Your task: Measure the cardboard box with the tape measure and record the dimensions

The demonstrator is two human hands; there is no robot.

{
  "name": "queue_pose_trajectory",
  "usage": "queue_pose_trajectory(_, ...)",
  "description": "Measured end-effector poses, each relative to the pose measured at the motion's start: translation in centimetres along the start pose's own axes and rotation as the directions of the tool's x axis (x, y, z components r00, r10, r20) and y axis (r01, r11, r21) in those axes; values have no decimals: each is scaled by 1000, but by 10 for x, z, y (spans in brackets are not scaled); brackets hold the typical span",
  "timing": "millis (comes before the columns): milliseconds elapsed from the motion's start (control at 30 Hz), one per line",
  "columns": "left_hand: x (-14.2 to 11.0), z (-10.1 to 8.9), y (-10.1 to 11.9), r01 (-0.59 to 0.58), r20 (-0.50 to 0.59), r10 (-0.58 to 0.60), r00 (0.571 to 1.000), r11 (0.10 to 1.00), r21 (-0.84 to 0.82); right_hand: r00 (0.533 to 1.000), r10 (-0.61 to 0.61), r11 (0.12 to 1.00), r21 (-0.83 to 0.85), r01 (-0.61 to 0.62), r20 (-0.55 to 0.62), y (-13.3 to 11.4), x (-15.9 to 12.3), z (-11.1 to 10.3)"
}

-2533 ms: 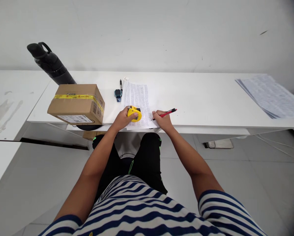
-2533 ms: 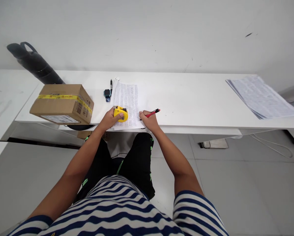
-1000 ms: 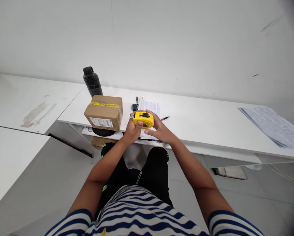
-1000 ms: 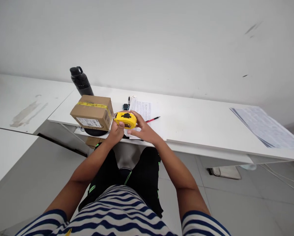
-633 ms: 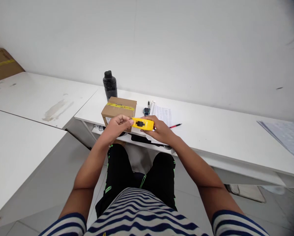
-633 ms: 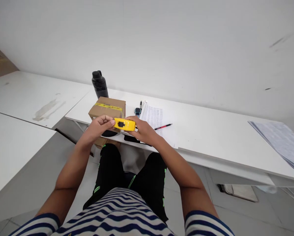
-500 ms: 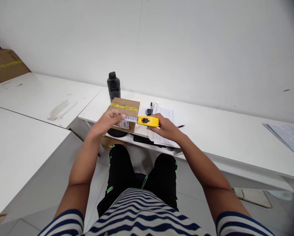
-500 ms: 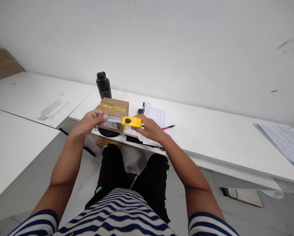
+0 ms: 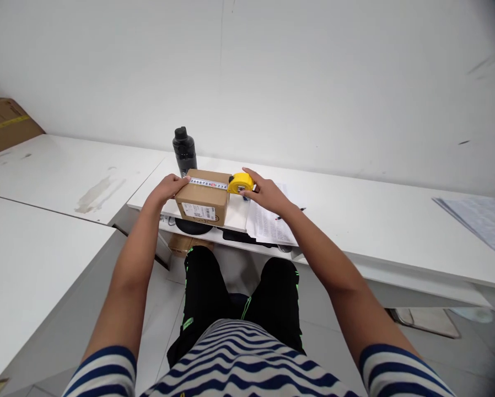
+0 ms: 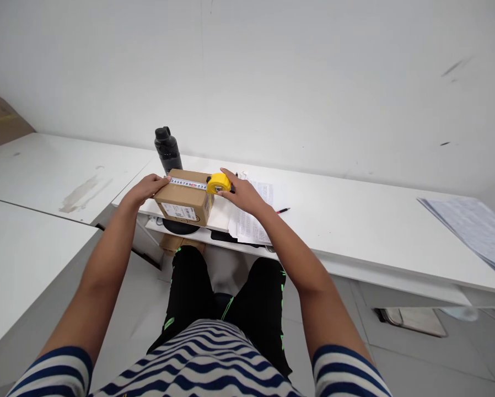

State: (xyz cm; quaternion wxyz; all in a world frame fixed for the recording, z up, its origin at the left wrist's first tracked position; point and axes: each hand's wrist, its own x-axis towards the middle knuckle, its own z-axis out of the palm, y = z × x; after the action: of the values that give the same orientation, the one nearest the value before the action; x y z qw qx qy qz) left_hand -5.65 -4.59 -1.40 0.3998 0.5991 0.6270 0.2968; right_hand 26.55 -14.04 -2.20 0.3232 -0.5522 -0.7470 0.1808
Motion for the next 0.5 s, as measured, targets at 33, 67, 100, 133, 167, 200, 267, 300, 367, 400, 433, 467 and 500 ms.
queue_pose_trajectory(33,-1,1,-1,6,-7,-6,1000,1000,-8,1000,-1,1000,-2,1,1,-1,1,1)
queue_pose_trajectory(67,-1,1,-1,5,-13,-5,1000,1000,-12,1000,1,1000,-1,-1,1,-1,1,3)
queue_pose_trajectory(100,-1,2,-1,-7,-27,7,1000,1000,-7,1000,5,1000,1,-5,-2,-1,0,4)
queue_pose_trajectory(133,0,2,-2,-30,-53,31,998,999,14,1000,6,1000,3,-6,-8,1,-1,5)
queue_pose_trajectory(167,1,3,-2,-59,-90,64,994,997,52,1000,4,1000,6,-4,-18,2,-2,6)
queue_pose_trajectory(200,2,4,-1,-88,-124,100,987,991,99,1000,-1,1000,8,2,-26,3,-2,7)
queue_pose_trajectory(267,5,5,-1,-128,-165,159,973,974,188,999,-11,1000,-3,11,-40,5,-2,8)
queue_pose_trajectory(300,6,5,0,-133,-172,173,970,966,220,999,-10,1000,-24,9,-45,5,-2,8)
queue_pose_trajectory(367,7,1,3,-120,-168,164,972,962,244,998,3,995,-98,-9,-58,4,-2,5)
queue_pose_trajectory(400,8,-2,5,-108,-165,148,975,967,231,997,7,989,-147,-17,-70,3,-4,4)
queue_pose_trajectory(433,8,-6,9,-96,-163,131,978,974,203,996,5,979,-201,-22,-86,-1,-7,3)
queue_pose_trajectory(467,7,-10,14,-94,-158,121,980,982,164,995,-5,967,-254,-21,-103,-6,-13,4)
queue_pose_trajectory(500,7,-14,20,-107,-147,124,981,987,121,993,-21,953,-302,-16,-119,-13,-20,6)
